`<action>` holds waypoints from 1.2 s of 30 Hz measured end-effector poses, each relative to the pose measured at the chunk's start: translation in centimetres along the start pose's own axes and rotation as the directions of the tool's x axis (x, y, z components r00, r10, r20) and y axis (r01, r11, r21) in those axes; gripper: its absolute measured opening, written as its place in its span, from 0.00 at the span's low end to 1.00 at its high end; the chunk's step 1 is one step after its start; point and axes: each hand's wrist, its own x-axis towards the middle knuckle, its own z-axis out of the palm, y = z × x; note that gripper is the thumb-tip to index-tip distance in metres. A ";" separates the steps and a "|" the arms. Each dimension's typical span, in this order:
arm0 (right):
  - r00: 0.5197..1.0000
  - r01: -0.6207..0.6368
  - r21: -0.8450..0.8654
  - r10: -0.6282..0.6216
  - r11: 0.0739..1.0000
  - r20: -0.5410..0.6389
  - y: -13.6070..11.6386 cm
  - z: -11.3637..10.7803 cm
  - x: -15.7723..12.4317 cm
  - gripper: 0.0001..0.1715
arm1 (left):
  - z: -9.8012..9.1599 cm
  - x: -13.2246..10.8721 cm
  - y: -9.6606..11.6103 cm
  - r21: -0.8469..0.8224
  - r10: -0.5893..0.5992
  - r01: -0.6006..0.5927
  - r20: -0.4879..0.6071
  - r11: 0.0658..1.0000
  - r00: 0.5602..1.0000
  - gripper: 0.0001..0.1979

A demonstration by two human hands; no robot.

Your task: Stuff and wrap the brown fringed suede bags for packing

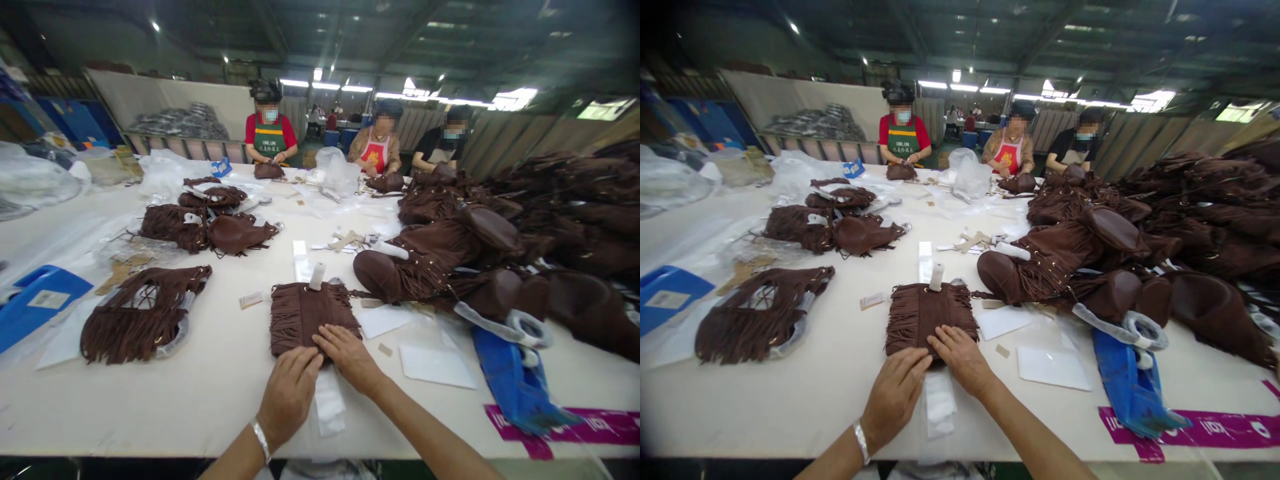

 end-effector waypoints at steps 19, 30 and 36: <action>0.931 -0.365 -0.167 0.359 0.916 -0.067 3.5 3.4 -4.6 0.31 | 3.6 0.7 -4.0 0.301 0.042 -0.142 0.317 0.943 0.948 0.32; 0.830 -0.554 -0.050 0.556 0.831 0.048 -0.1 -3.8 -2.6 0.42 | 3.2 1.1 -4.5 0.381 0.139 -0.229 0.249 0.896 0.958 0.34; 0.834 -0.528 0.102 0.537 0.843 -0.128 0.4 -1.8 4.4 0.32 | 3.1 2.4 -5.9 0.395 0.288 -0.337 0.178 0.855 0.941 0.31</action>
